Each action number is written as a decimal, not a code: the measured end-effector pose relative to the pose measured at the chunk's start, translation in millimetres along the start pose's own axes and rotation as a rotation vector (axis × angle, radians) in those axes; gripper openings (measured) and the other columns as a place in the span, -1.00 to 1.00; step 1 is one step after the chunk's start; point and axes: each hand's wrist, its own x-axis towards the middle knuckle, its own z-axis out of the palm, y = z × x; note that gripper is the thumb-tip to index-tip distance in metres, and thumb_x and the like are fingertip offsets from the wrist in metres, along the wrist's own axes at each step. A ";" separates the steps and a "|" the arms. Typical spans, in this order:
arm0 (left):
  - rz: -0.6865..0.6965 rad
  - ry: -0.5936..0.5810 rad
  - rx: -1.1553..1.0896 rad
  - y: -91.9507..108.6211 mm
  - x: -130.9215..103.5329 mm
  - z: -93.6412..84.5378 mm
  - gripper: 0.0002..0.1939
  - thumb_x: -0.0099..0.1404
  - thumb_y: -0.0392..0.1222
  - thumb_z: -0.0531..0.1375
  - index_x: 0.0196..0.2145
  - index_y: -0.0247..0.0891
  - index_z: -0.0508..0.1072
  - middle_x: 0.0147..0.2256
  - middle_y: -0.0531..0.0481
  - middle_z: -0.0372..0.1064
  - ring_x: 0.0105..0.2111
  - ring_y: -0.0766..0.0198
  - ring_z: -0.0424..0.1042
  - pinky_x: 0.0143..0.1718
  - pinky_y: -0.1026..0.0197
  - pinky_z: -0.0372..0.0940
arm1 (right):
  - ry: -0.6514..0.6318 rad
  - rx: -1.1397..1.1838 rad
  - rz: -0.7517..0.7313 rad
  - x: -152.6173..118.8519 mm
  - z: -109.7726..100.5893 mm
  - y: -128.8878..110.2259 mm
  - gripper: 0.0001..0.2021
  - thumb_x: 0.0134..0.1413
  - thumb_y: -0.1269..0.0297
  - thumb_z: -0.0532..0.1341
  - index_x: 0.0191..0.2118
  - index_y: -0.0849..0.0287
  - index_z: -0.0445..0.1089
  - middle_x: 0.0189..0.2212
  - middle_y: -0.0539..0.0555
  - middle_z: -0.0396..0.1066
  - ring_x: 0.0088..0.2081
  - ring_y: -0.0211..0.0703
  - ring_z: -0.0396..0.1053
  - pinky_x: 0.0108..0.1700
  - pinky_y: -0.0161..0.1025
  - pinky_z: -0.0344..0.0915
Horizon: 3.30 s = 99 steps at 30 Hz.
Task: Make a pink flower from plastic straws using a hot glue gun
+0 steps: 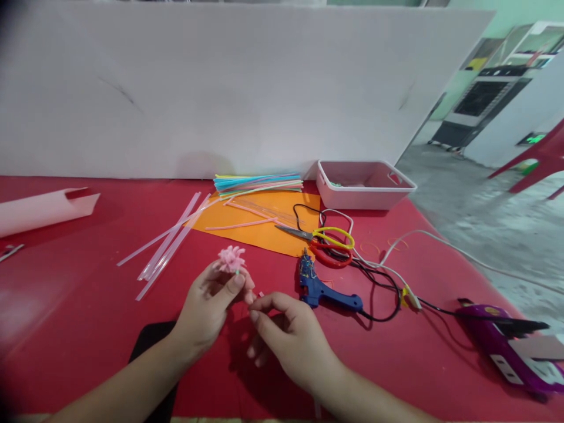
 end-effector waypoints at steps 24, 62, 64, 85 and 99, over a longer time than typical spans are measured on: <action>-0.114 -0.095 -0.170 11.3 1.8 0.4 -0.79 0.29 -0.05 0.29 -0.33 -0.17 0.34 -0.63 0.23 0.07 -0.69 0.46 -0.16 -0.70 0.41 -0.13 | -0.012 -0.081 -0.189 -5.5 -9.3 -1.0 -0.66 0.07 -0.05 0.28 -0.31 0.16 0.38 -0.62 -0.05 0.41 -0.57 -0.28 0.40 -0.47 -0.33 0.34; -0.243 0.105 -0.377 23.5 9.0 -2.8 -0.82 0.41 -0.23 0.09 -0.39 -0.22 0.29 -0.70 0.27 -0.09 -0.74 0.46 -0.23 -0.70 0.37 -0.24 | -0.077 -0.999 -0.578 47.8 -29.9 -65.3 -0.86 0.32 0.37 0.04 -0.19 0.17 0.35 -0.37 0.01 0.50 -0.35 -0.29 0.44 -0.27 -0.33 0.32; -0.237 0.085 -0.359 23.4 7.3 -1.4 -0.81 0.39 -0.21 0.14 -0.41 -0.22 0.27 -0.69 0.27 -0.07 -0.74 0.47 -0.21 -0.70 0.39 -0.23 | -0.012 -0.791 -0.628 47.1 -31.6 -82.4 -0.87 0.28 0.29 0.12 -0.22 0.17 0.39 -0.39 0.00 0.50 -0.36 -0.28 0.46 -0.26 -0.32 0.38; -0.177 0.064 -0.277 15.7 2.9 0.4 -0.78 0.35 -0.20 0.15 -0.45 -0.18 0.24 -0.72 0.26 -0.05 -0.72 0.47 -0.22 -0.71 0.42 -0.19 | -0.132 -0.609 -0.832 34.7 -14.8 -108.4 -0.87 0.15 0.39 0.27 -0.26 0.07 0.58 -0.35 -0.07 0.59 -0.27 -0.28 0.53 -0.12 -0.30 0.49; -0.139 0.027 -0.271 13.0 1.8 1.4 -0.82 0.37 -0.20 0.13 -0.41 -0.17 0.24 -0.71 0.26 -0.02 -0.71 0.45 -0.21 -0.71 0.42 -0.17 | -0.184 -0.394 -0.774 31.8 -15.1 -103.2 -0.72 0.07 0.47 0.32 -0.08 0.08 0.55 -0.25 -0.04 0.63 -0.24 -0.30 0.59 -0.13 -0.36 0.56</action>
